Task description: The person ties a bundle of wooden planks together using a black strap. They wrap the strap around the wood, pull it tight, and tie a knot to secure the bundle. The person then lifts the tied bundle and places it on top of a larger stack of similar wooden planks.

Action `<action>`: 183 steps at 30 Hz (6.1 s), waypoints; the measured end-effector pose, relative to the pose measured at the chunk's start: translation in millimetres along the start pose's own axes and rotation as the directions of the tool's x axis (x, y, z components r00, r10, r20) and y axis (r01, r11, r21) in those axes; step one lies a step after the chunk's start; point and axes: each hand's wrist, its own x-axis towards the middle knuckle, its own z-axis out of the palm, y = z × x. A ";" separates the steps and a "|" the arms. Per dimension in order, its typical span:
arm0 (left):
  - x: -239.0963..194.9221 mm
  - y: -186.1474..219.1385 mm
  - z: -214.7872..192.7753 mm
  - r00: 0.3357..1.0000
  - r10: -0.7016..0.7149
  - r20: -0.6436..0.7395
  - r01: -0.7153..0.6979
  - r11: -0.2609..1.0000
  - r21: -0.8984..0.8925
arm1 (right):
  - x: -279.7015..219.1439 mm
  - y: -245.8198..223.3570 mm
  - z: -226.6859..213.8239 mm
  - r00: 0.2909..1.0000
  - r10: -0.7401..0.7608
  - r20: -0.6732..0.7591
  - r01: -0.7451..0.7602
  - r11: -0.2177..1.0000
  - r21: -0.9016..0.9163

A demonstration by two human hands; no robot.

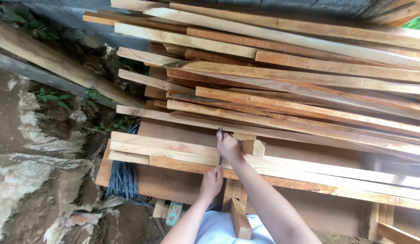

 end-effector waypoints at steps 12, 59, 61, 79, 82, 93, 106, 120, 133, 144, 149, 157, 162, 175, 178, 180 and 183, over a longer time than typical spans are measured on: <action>5.4 -17.8 2.1 0.997 0.071 0.003 -0.071 0.994 -0.085 | 5.8 -1.5 -68.8 0.516 0.271 0.813 -0.773 0.556 0.306; 24.7 19.2 1.8 0.998 -0.056 -0.014 0.057 0.990 0.126 | -77.5 51.5 189.1 0.442 -0.134 0.887 0.115 0.989 0.092; 24.4 20.6 0.0 0.998 -0.055 -0.028 0.058 0.991 0.120 | -72.5 44.9 138.4 0.616 -0.166 0.770 0.101 0.986 0.131; 24.0 21.6 -1.7 0.999 -0.046 -0.005 0.046 0.990 0.132 | -10.7 20.0 -24.1 0.425 0.176 0.888 -0.637 0.755 0.156; 30.2 17.4 0.6 0.999 -0.039 0.004 0.038 0.989 0.142 | -0.4 17.7 -30.6 0.403 0.222 0.888 -0.680 0.722 0.128; 24.2 52.5 -29.5 0.961 -0.131 0.242 0.081 0.975 0.207 | 20.2 10.3 -21.6 0.349 0.330 0.877 -0.935 0.063 0.349; 159.9 49.4 -55.8 0.837 0.460 0.296 -0.547 0.696 0.465 | 20.8 19.2 -37.8 0.560 0.089 0.824 -0.712 0.560 0.423; 149.8 -27.6 -22.8 0.957 0.075 0.282 -0.227 0.800 0.556 | 34.5 11.0 -44.7 0.503 0.140 0.853 -0.759 0.544 0.358; 120.4 51.7 -64.4 0.949 -0.182 0.257 0.052 0.895 0.442 | 19.7 14.5 -27.1 0.397 0.213 0.893 -0.845 0.465 0.265; 136.3 16.6 -42.8 0.961 -0.167 0.221 0.052 0.892 0.449 | 22.5 8.8 -84.4 0.799 0.025 0.601 -0.391 0.781 0.487; 130.5 14.6 -49.0 0.963 -0.093 0.255 -0.018 0.915 0.403 | 12.3 12.7 -57.2 0.718 0.082 0.691 -0.456 0.805 0.379; 129.6 9.0 -53.1 0.963 -0.093 0.254 0.015 0.956 0.292 | -1.8 22.3 -52.1 0.480 0.131 0.868 -0.699 0.655 0.288; 136.7 10.8 -54.2 0.947 -0.160 0.279 0.079 0.956 0.281 | 2.7 5.1 -80.8 0.627 0.259 0.735 -0.650 0.693 0.311; 134.8 86.0 -63.5 0.937 -0.342 0.068 0.297 0.885 0.359 | -24.5 35.9 -91.1 0.948 -0.164 0.272 -0.009 0.842 0.540; 136.5 108.9 -72.0 0.934 -0.353 0.055 0.308 0.874 0.375 | -5.6 40.2 -107.2 0.905 -0.285 0.315 0.026 0.777 0.628; 127.4 110.4 -68.5 0.935 -0.342 0.090 0.292 0.891 0.348 | -17.7 36.9 -104.4 0.886 -0.239 0.396 -0.010 0.847 0.532; 146.0 52.3 -48.7 0.950 -0.303 0.071 0.266 0.911 0.315 | 6.9 19.3 -132.6 0.900 -0.210 0.382 0.014 0.889 0.458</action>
